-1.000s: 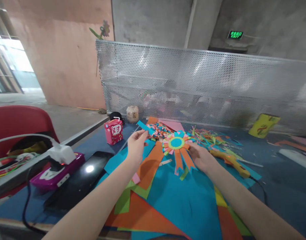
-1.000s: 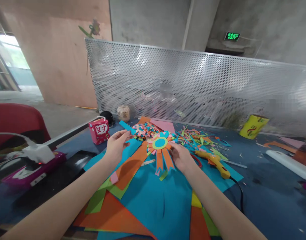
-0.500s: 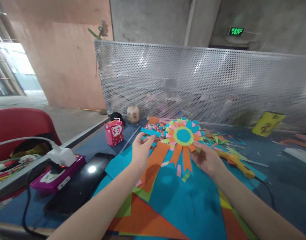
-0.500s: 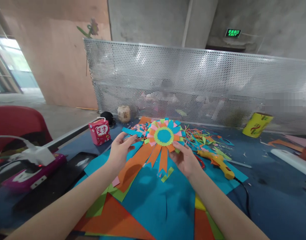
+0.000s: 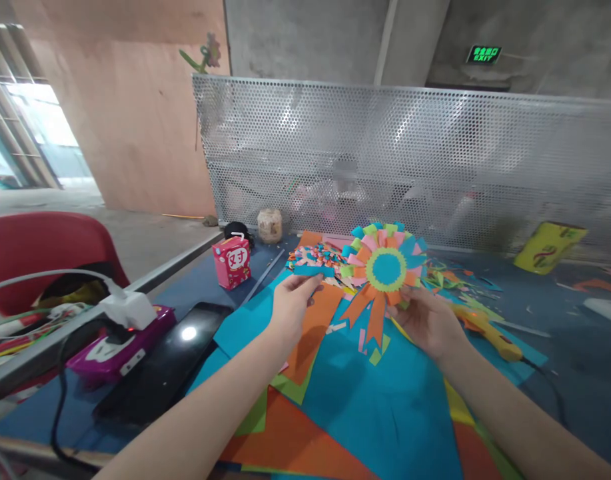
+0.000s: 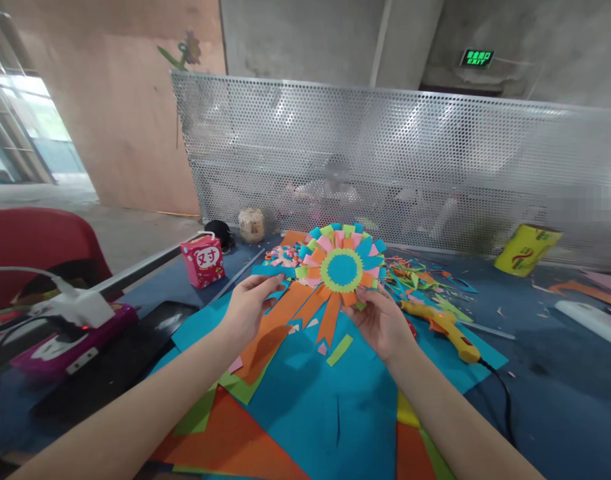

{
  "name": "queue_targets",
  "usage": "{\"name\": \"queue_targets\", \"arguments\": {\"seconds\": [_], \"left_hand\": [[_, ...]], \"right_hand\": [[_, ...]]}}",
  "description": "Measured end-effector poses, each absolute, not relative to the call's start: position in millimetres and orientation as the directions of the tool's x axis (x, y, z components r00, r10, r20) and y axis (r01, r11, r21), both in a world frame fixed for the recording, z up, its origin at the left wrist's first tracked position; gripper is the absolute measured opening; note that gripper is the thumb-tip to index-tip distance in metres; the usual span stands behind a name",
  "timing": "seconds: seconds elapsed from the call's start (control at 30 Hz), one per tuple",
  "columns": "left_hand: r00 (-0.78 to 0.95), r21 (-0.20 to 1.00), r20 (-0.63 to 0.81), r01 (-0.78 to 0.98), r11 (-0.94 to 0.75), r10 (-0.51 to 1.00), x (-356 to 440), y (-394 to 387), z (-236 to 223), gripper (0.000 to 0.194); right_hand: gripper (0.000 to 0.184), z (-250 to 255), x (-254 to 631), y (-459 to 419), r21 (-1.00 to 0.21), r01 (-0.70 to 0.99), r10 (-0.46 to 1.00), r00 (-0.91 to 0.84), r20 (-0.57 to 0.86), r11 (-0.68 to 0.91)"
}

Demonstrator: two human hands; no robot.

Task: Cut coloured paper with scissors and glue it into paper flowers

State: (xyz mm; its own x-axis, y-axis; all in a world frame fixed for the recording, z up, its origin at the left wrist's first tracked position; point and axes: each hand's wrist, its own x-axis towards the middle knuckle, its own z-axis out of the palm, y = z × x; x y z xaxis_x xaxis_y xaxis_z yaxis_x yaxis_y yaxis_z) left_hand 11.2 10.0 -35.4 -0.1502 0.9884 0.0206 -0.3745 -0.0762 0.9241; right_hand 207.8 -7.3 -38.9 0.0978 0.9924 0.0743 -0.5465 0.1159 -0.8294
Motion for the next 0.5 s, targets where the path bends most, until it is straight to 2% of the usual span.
{"name": "queue_targets", "arguments": {"seconds": [0.23,0.5], "left_hand": [[-0.046,0.914,0.048,-0.400,-0.062,0.998,17.5,0.5,-31.0,0.017],[0.071,0.891,0.051,-0.453,-0.013,0.996,25.9,-5.7,-32.3,0.013]], "right_hand": [[0.017,-35.4,202.4,-11.5,-0.784,-0.618,0.995,0.095,-0.009,0.052],[0.015,-41.4,201.3,-11.2,-0.808,-0.581,0.995,0.088,0.054,0.096]]}}
